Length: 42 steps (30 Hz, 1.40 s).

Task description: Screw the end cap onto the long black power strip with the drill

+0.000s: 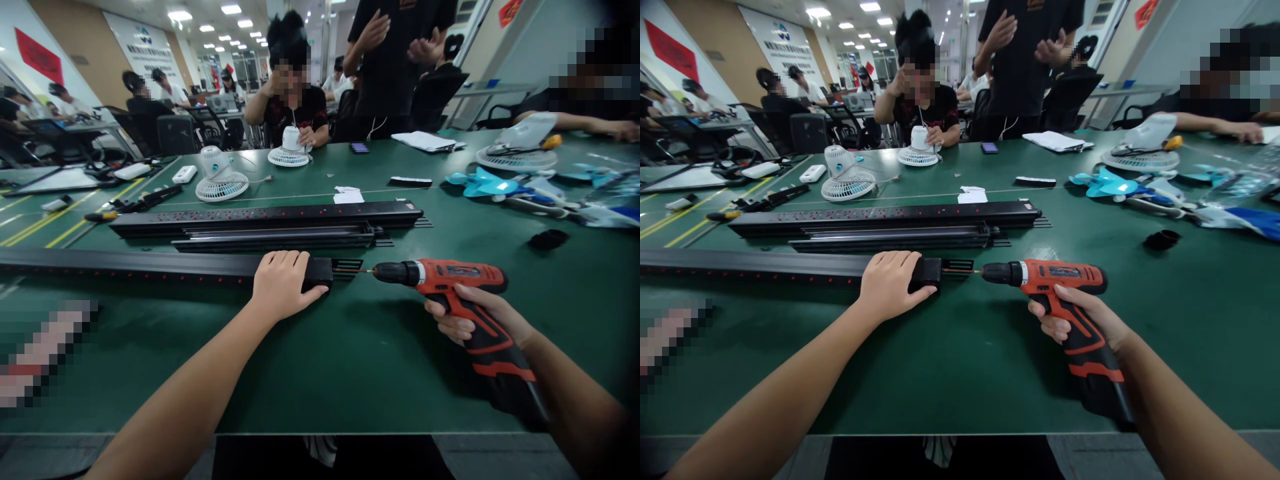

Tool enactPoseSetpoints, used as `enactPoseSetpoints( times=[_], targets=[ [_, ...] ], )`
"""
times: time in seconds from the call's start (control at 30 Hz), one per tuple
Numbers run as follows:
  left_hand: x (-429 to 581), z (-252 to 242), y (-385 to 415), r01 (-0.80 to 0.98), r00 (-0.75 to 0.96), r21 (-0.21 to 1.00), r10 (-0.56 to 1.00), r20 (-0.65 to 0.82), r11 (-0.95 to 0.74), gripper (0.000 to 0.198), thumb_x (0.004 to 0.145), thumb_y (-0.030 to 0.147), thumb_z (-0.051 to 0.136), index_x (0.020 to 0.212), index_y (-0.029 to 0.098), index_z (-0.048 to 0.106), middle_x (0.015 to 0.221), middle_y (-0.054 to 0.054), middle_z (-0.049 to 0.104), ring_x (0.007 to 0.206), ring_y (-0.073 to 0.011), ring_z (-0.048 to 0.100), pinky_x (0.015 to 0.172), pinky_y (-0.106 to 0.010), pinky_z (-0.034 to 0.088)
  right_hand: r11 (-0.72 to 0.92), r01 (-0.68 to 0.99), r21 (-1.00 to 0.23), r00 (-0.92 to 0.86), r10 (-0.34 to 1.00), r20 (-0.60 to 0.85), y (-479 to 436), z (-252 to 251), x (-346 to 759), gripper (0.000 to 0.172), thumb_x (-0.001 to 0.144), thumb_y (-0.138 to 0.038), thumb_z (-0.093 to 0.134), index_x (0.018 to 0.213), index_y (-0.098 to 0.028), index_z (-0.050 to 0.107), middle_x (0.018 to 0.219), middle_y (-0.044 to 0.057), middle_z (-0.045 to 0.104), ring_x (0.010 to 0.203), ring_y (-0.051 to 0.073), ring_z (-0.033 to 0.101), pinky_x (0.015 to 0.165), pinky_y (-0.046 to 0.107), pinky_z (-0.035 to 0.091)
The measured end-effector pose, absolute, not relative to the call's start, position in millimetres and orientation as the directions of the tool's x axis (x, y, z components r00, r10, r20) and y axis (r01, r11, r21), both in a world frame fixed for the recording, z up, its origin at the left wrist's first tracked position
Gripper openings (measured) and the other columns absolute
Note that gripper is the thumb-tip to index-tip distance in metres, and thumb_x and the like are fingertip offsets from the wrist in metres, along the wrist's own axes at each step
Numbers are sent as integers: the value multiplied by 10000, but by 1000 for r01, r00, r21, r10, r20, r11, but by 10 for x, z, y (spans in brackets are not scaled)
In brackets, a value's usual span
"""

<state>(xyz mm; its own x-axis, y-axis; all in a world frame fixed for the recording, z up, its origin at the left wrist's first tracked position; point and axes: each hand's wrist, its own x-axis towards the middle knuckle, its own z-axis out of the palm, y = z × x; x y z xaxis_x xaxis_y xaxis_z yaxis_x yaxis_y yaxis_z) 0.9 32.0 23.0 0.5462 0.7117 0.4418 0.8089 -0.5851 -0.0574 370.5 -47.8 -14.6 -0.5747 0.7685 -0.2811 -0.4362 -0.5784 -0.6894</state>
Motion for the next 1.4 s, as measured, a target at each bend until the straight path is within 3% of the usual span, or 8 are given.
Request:
enactPoseSetpoints(
  times=[1.4],
  targets=[
    [9, 237, 315, 811, 547, -58, 721, 425, -582, 582, 862, 646, 529, 1183, 164, 589, 1080, -126, 675, 1020, -307, 606, 935, -454, 414, -562, -452, -693, -550, 787, -279, -507, -160, 3679, 386, 906, -462, 583, 898, -96, 705, 559, -2, 490, 496, 110, 450, 515, 214, 496]
  ],
)
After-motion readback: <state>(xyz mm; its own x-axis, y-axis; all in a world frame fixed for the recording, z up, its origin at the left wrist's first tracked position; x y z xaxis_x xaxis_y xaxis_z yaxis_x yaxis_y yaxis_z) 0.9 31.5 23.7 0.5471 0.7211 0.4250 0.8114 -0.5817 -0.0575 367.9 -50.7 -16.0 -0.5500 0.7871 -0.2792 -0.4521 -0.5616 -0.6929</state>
